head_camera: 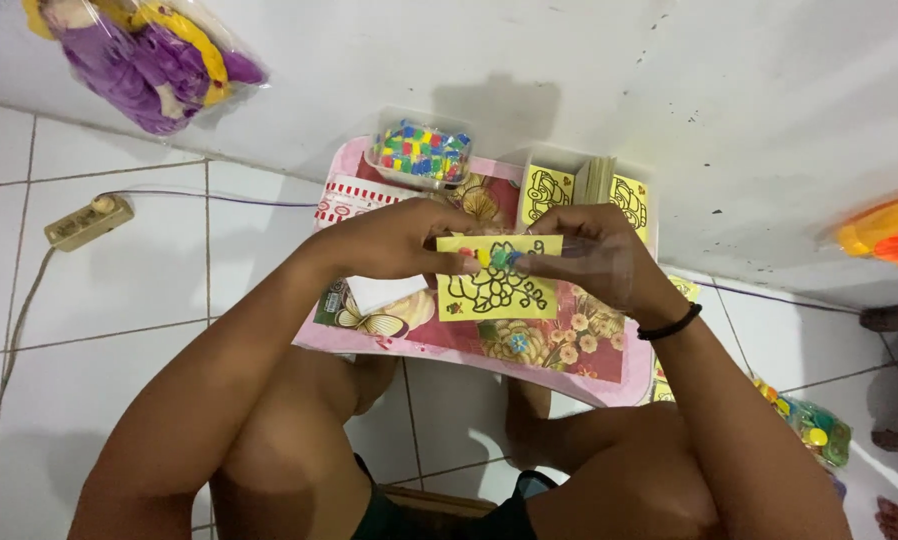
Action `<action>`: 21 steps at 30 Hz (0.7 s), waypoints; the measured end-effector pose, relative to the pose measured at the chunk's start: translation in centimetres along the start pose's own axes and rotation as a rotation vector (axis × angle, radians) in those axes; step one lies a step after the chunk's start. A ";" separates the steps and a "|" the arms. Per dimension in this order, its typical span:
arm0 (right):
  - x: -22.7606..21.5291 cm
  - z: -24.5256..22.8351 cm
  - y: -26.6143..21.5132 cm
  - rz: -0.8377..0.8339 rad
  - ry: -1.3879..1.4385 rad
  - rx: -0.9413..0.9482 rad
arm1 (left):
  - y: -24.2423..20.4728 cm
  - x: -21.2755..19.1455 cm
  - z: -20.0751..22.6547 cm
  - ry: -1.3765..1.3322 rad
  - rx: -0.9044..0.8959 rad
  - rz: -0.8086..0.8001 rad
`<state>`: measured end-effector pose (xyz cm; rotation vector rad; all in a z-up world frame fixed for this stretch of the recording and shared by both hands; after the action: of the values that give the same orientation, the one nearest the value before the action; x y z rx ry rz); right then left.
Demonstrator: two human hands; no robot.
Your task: The person places a sticker sheet and a small bag of colored items into a clear plastic bag and then places it on the floor.
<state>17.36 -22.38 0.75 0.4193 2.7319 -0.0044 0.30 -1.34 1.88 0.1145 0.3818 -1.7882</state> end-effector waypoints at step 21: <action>0.7 -0.5 -0.3 0.066 0.023 0.052 | 0.1 0.2 -0.1 0.083 0.076 0.032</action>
<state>16.49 -22.46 0.96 0.5269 2.7437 -0.0532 0.31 -1.52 1.76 0.2474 0.3691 -1.7704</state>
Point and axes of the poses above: each hand's wrist, its own y-axis towards the middle knuckle, its own x-axis out of the palm, z = x × y, the point moved 1 cm from there along y, towards the middle knuckle, and after that the axes turned 2 degrees about -z, right-handed, at the moved point
